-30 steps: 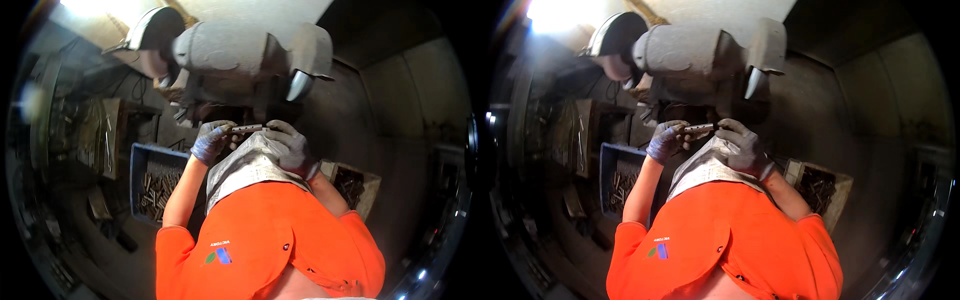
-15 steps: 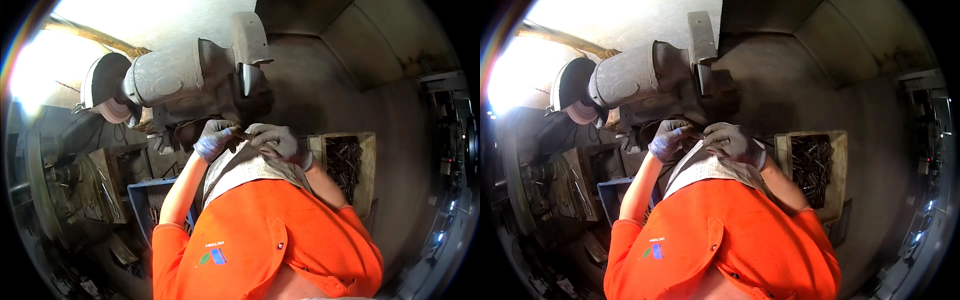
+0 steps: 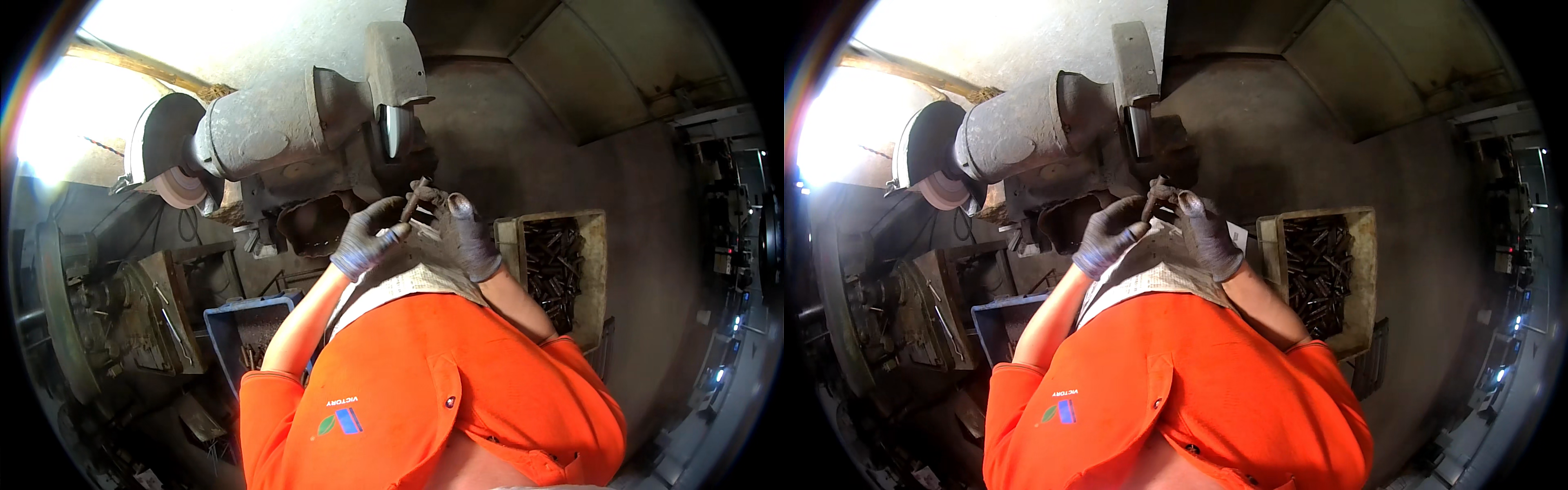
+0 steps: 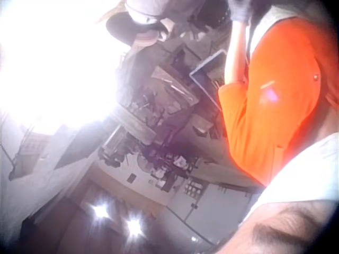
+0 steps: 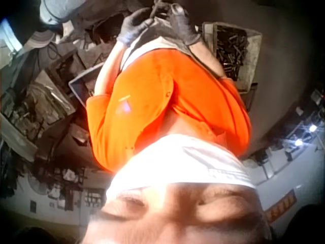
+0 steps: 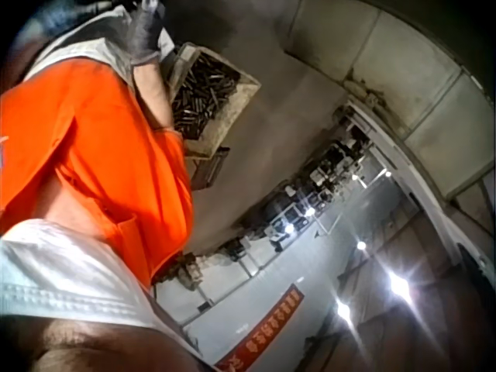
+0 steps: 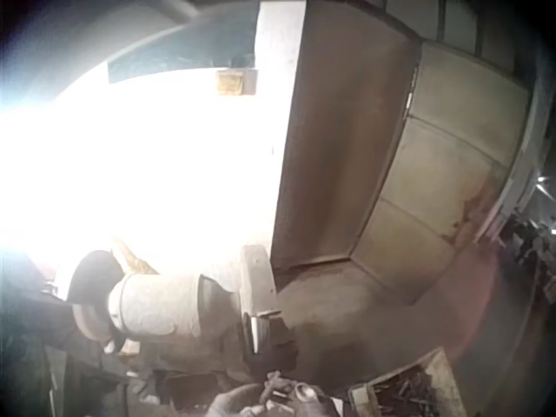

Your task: The person repeatedly picks up small metal rods from a blue bin and grinds them against a rotating grinding wheel. After grinding, the person places the rods into a separate container. The process is repeated multiple times throughout the video.

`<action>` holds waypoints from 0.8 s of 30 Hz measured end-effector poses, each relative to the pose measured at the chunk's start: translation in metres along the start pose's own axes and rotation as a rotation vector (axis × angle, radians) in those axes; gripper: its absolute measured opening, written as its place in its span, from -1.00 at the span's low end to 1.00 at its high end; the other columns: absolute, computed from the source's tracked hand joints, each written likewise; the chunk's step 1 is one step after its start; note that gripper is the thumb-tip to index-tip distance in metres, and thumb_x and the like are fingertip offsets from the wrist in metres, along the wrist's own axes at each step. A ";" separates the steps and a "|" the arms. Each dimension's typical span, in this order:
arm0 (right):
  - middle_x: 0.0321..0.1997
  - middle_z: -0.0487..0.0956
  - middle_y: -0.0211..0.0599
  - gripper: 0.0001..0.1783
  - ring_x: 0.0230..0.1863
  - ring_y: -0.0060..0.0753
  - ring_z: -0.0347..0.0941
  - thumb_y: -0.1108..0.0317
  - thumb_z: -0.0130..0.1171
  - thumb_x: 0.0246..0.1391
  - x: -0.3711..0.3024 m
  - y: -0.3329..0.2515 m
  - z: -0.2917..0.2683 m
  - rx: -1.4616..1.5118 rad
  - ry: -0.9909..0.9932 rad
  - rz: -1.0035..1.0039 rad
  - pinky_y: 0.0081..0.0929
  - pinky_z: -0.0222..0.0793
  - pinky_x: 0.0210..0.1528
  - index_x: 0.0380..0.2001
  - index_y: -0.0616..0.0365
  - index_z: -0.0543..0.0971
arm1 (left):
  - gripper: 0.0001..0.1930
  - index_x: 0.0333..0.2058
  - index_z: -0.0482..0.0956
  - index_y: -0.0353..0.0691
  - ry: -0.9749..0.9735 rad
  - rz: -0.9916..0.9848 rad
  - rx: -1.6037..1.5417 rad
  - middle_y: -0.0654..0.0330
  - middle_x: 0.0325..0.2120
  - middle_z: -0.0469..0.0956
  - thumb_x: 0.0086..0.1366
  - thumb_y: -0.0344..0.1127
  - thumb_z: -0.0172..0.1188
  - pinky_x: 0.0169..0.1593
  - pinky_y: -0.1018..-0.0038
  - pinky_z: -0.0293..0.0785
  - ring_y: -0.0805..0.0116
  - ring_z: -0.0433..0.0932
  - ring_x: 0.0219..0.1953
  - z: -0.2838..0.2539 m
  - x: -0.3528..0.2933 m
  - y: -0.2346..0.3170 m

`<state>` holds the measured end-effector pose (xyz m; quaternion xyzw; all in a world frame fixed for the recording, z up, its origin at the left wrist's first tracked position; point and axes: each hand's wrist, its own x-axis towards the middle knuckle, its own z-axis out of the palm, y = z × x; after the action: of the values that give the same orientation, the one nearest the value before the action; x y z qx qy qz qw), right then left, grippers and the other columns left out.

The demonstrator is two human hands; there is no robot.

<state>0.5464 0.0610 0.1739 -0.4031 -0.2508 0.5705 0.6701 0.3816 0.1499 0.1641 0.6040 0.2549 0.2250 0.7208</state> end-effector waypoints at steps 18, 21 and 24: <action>-0.22 0.45 -0.17 -0.76 -0.15 -0.25 0.43 0.40 0.33 -0.22 -0.012 -0.020 -0.009 -1.004 0.051 -0.403 -0.44 0.34 -0.09 -0.40 0.21 0.57 | -0.62 -0.18 0.43 -0.50 0.050 -0.236 -0.489 0.08 -0.46 0.52 0.14 -0.29 0.21 -0.45 0.52 0.48 0.35 0.52 -0.47 -0.007 0.004 -0.007; -0.23 0.45 -0.17 -0.74 -0.17 -0.26 0.43 0.39 0.35 -0.25 -0.012 -0.019 -0.008 -1.028 0.084 -0.422 -0.43 0.35 -0.11 -0.41 0.21 0.57 | -0.62 -0.18 0.44 -0.49 0.029 -0.241 -0.501 0.07 -0.46 0.52 0.14 -0.29 0.21 -0.45 0.53 0.48 0.37 0.53 -0.46 -0.007 0.008 -0.007; -0.24 0.44 -0.16 -0.74 -0.18 -0.25 0.43 0.38 0.36 -0.26 -0.013 -0.019 0.000 -1.074 0.107 -0.461 -0.43 0.36 -0.12 -0.42 0.18 0.57 | -0.70 -0.23 0.51 -0.44 0.035 -0.234 -0.414 0.15 -0.55 0.53 0.18 -0.27 0.16 -0.47 0.55 0.44 0.44 0.50 -0.54 -0.006 0.011 -0.004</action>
<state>0.5543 0.0483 0.1916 -0.6496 -0.5517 0.1818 0.4905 0.3863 0.1605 0.1580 0.4056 0.2842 0.1979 0.8459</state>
